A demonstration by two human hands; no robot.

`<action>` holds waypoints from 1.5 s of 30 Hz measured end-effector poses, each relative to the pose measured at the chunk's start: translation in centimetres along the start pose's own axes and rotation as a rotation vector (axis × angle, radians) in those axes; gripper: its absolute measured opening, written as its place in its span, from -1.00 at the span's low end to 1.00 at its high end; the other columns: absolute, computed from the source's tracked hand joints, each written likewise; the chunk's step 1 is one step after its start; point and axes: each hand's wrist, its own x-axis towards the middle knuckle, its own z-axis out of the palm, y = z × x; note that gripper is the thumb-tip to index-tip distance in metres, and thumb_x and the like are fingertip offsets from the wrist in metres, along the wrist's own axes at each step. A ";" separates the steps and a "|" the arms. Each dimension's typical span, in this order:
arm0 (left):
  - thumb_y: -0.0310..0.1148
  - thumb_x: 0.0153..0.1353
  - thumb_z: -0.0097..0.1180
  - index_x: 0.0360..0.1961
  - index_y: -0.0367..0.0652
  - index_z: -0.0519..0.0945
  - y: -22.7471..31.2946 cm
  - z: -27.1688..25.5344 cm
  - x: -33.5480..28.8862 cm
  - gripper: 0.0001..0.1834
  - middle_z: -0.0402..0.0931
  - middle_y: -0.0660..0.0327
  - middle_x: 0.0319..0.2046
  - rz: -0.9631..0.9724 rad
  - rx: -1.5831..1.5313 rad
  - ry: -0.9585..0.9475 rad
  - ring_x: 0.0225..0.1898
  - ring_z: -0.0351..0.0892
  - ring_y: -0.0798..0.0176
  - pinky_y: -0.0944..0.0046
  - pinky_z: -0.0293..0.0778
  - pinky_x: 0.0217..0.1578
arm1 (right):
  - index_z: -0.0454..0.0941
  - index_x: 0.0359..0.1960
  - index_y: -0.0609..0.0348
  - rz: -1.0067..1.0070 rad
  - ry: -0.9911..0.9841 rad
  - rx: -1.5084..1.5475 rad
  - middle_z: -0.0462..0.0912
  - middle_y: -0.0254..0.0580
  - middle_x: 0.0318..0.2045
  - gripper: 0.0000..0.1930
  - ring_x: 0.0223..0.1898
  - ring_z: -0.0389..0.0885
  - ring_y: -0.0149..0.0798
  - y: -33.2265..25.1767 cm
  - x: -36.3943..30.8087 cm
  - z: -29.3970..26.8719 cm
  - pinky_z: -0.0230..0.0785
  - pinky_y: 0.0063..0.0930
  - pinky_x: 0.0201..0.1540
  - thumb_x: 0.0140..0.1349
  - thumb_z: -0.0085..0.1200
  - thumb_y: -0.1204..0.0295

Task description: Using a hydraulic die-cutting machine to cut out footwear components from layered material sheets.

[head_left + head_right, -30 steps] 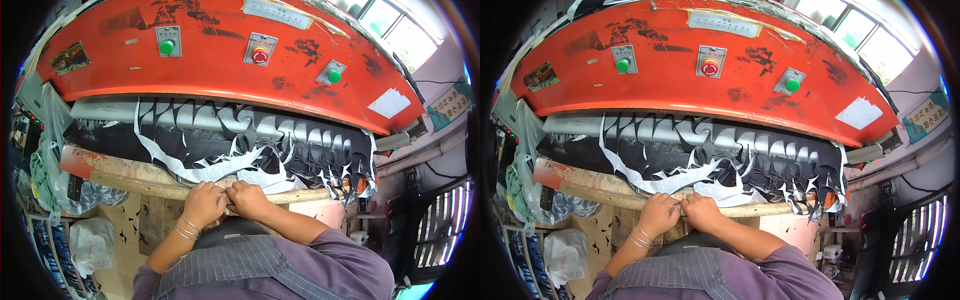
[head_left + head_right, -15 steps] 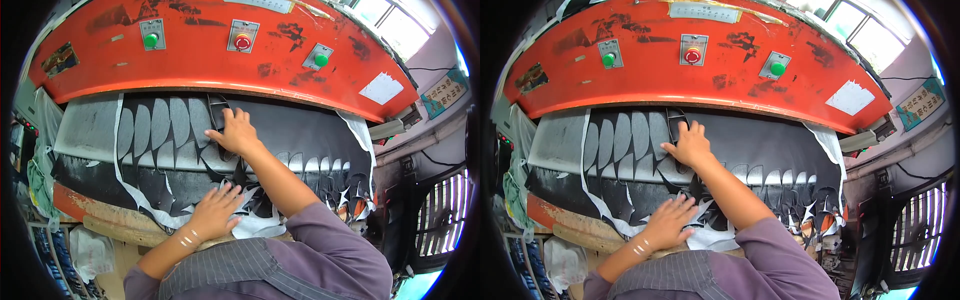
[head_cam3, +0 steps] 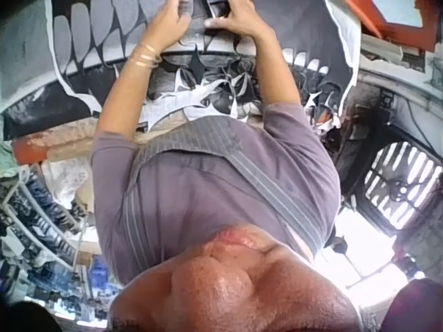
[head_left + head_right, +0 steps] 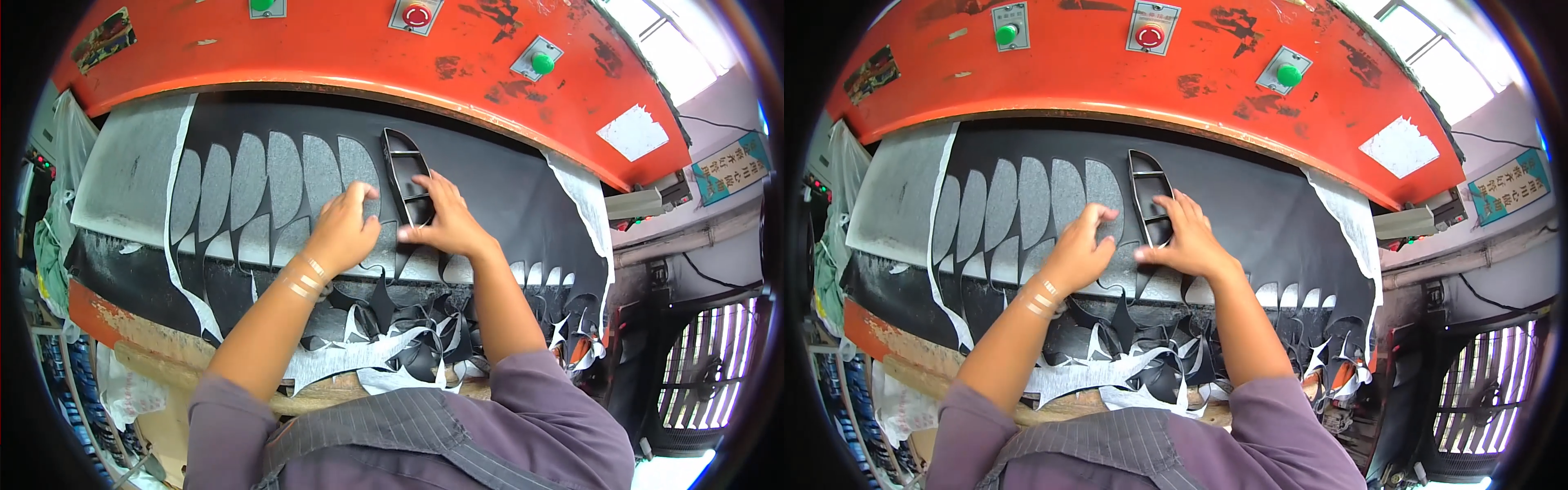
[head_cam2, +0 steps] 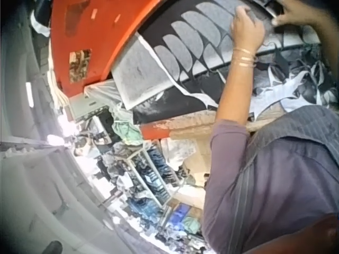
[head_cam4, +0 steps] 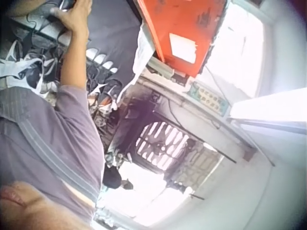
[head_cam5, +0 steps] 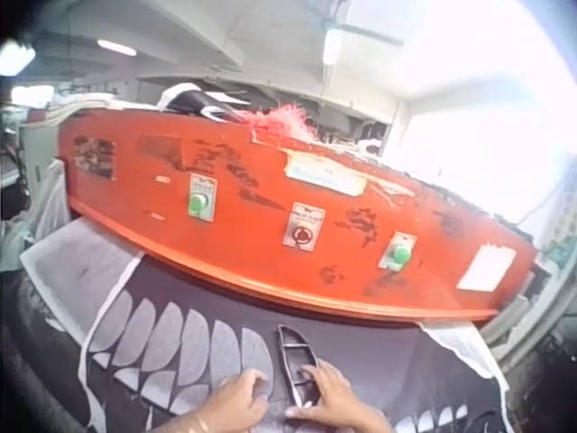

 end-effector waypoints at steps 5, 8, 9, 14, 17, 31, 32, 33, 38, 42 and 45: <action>-0.40 0.02 0.02 -0.02 -0.23 0.27 -1.2 4.4 0.6 -0.54 0.47 0.07 0.04 0.096 0.345 0.056 0.25 0.30 -0.01 -0.08 0.02 0.29 | 0.35 0.18 0.02 -0.078 -0.004 -0.055 0.26 0.25 0.26 -0.13 0.42 -0.02 0.08 2.2 -1.9 0.8 -0.25 0.05 0.39 -0.18 0.37 -0.09; -0.42 0.03 -0.01 -0.05 -0.17 0.24 -0.7 4.1 0.4 -0.58 0.38 0.05 0.19 0.003 0.267 -0.034 0.35 0.14 0.04 -0.10 -0.19 0.36 | 0.39 0.16 0.00 -0.125 0.008 -0.062 0.32 0.22 0.23 -0.17 0.40 0.06 0.04 2.2 -1.6 0.5 -0.22 0.05 0.38 -0.18 0.37 -0.08; -0.42 0.02 -0.01 -0.06 -0.17 0.24 -0.6 3.7 0.6 -0.59 0.38 0.05 0.19 0.002 0.284 -0.044 0.35 0.14 0.04 -0.10 -0.17 0.36 | 0.39 0.15 0.00 -0.157 0.004 -0.066 0.33 0.21 0.23 -0.17 0.39 0.07 0.03 2.1 -1.3 0.5 -0.21 0.04 0.38 -0.19 0.37 -0.07; -0.41 0.03 0.00 -0.09 -0.16 0.24 -0.6 3.3 0.3 -0.62 0.37 0.05 0.21 0.040 0.337 -0.031 0.37 0.11 0.03 -0.11 -0.15 0.35 | 0.43 0.11 0.05 -0.114 0.110 -0.036 0.37 0.18 0.20 -0.17 0.35 0.18 0.06 1.5 -0.5 1.6 -0.09 0.04 0.35 -0.23 0.40 -0.06; -0.40 0.04 0.01 -0.11 -0.15 0.24 -0.6 3.8 0.1 -0.63 0.36 0.06 0.21 0.038 0.342 -0.031 0.38 0.10 0.02 -0.11 -0.14 0.35 | 0.43 0.11 0.07 -0.090 0.159 -0.062 0.39 0.18 0.18 -0.17 0.33 0.19 0.08 1.3 0.2 2.4 -0.07 0.02 0.34 -0.22 0.39 -0.06; -0.44 0.01 -0.01 -0.09 -0.17 0.24 -0.2 4.2 -0.5 -0.61 0.38 0.07 0.20 0.023 0.254 0.004 0.36 0.13 0.02 -0.10 -0.13 0.35 | 0.40 0.15 0.06 -0.189 0.027 0.037 0.43 0.08 0.16 -0.16 0.35 0.16 0.11 2.9 -1.5 0.3 -0.06 -0.02 0.36 -0.24 0.46 0.09; -0.44 0.01 -0.01 -0.09 -0.17 0.24 -0.3 4.1 -0.5 -0.61 0.38 0.07 0.20 0.018 0.253 0.002 0.36 0.13 0.02 -0.10 -0.13 0.35 | 0.40 0.17 0.05 -0.191 0.003 0.034 0.43 0.07 0.17 -0.15 0.36 0.15 0.10 3.0 -1.8 0.0 -0.07 -0.02 0.36 -0.25 0.47 0.10; -0.44 0.01 -0.01 -0.09 -0.16 0.24 -0.4 4.0 -0.3 -0.61 0.38 0.07 0.20 0.031 0.281 0.011 0.36 0.13 0.02 -0.10 -0.14 0.35 | 0.39 0.18 0.04 -0.193 -0.020 0.032 0.43 0.06 0.17 -0.13 0.36 0.14 0.09 3.1 -1.9 -0.1 -0.08 -0.03 0.37 -0.26 0.47 0.10; -0.42 0.01 -0.02 -0.09 -0.17 0.25 -0.3 3.8 0.4 -0.61 0.37 0.03 0.20 0.040 0.315 0.000 0.35 0.15 -0.01 -0.10 -0.13 0.35 | 0.41 0.17 0.01 -0.225 0.027 -0.029 0.44 0.06 0.16 -0.09 0.36 0.16 0.07 3.3 -2.0 0.4 -0.07 -0.01 0.36 -0.32 0.42 -0.06; -0.43 0.00 -0.02 -0.11 -0.17 0.25 -0.3 3.8 0.4 -0.62 0.37 0.03 0.20 0.036 0.295 0.000 0.35 0.15 -0.01 -0.11 -0.13 0.35 | 0.40 0.16 0.00 -0.209 0.064 -0.088 0.44 0.09 0.15 -0.12 0.34 0.20 0.03 2.6 -2.1 0.9 -0.02 0.01 0.33 -0.24 0.35 -0.13; -0.43 -0.01 -0.02 -0.11 -0.16 0.24 -0.4 3.8 0.3 -0.61 0.37 0.03 0.20 0.024 0.279 -0.001 0.35 0.15 0.00 -0.11 -0.12 0.35 | 0.40 0.16 0.00 -0.201 0.102 -0.107 0.44 0.10 0.15 -0.13 0.34 0.20 0.03 2.3 -2.3 1.0 -0.02 0.01 0.33 -0.23 0.36 -0.12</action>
